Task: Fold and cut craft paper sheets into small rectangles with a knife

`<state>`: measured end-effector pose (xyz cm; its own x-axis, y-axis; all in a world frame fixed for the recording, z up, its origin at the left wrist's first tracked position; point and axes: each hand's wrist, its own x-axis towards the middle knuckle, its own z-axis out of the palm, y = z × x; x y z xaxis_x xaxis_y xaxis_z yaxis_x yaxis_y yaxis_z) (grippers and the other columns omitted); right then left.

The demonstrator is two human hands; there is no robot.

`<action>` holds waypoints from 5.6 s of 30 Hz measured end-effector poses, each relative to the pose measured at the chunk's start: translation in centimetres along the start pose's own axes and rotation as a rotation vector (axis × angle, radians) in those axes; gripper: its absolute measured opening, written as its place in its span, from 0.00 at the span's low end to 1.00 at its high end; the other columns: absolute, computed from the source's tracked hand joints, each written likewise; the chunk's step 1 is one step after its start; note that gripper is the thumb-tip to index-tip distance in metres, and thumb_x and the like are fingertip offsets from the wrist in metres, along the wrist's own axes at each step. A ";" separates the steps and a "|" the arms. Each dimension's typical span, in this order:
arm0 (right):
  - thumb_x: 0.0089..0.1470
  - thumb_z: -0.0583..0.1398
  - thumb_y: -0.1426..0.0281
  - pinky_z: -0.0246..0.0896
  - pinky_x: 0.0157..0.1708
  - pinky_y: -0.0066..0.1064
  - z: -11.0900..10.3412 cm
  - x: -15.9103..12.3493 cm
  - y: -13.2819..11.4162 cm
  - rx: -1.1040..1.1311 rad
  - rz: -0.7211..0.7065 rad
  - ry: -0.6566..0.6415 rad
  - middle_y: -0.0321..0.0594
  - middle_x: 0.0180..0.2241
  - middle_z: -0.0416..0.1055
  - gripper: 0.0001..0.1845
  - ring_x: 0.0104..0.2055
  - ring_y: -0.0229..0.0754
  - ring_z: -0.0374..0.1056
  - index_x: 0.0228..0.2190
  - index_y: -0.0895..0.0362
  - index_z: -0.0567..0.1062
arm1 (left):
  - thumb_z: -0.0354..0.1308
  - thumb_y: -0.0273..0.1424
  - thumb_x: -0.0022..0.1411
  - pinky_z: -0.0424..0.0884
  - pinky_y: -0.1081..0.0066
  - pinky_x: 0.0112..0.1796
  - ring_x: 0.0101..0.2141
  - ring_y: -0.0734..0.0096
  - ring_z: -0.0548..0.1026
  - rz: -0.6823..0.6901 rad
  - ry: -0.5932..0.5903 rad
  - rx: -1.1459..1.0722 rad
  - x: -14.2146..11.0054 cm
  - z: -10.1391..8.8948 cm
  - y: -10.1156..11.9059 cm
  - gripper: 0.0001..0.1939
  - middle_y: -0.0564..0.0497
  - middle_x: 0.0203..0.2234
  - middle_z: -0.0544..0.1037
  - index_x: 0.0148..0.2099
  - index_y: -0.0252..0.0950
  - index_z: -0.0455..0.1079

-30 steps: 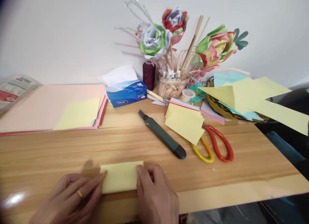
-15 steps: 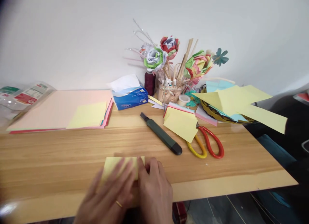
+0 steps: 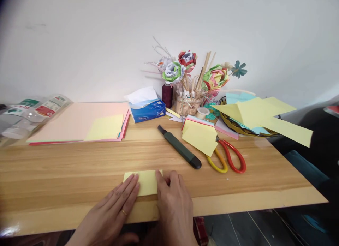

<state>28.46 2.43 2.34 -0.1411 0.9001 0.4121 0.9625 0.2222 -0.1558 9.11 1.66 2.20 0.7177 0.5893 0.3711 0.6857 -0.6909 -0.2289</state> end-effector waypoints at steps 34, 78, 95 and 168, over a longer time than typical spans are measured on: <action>0.59 0.54 0.59 0.36 0.59 0.40 -2.3 -3.8 1.2 -0.006 -0.248 0.139 0.31 0.51 0.70 0.19 0.56 0.45 0.61 0.49 0.53 0.70 | 0.43 0.31 0.68 0.66 0.62 0.51 0.58 0.61 0.62 0.099 -0.025 0.126 -2.6 -1.0 -1.9 0.21 0.44 0.58 0.64 0.60 0.30 0.59; 0.63 0.39 0.69 0.58 0.11 0.23 -6.7 -3.7 4.7 -0.091 -0.446 -0.113 0.39 0.34 0.68 0.22 0.15 0.31 0.65 0.55 0.53 0.61 | 0.39 0.39 0.70 0.54 0.50 0.55 0.62 0.55 0.50 -0.007 -0.338 -0.321 3.5 -0.4 -7.5 0.22 0.38 0.63 0.51 0.64 0.44 0.51; 0.43 0.53 0.82 0.60 0.13 0.25 -6.3 -3.9 3.6 -0.275 -0.510 -0.237 0.42 0.35 0.67 0.35 0.15 0.32 0.60 0.55 0.56 0.61 | 0.34 0.42 0.70 0.45 0.47 0.57 0.64 0.56 0.40 -0.045 -0.446 -0.339 3.4 0.0 -7.5 0.24 0.40 0.65 0.40 0.66 0.49 0.44; 0.50 0.57 0.78 0.48 0.15 0.24 -3.6 0.6 1.7 -0.416 -0.408 -0.242 0.37 0.28 0.67 0.34 0.20 0.36 0.65 0.58 0.52 0.58 | 0.28 0.49 0.67 0.41 0.51 0.60 0.64 0.53 0.31 -0.083 -0.509 -0.271 3.2 0.4 -7.0 0.38 0.34 0.64 0.35 0.67 0.25 0.33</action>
<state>30.87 1.99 5.50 -0.5179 0.8435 0.1421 0.8226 0.4456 0.3531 6.68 8.53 4.66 0.6771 0.7266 -0.1164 0.7345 -0.6771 0.0458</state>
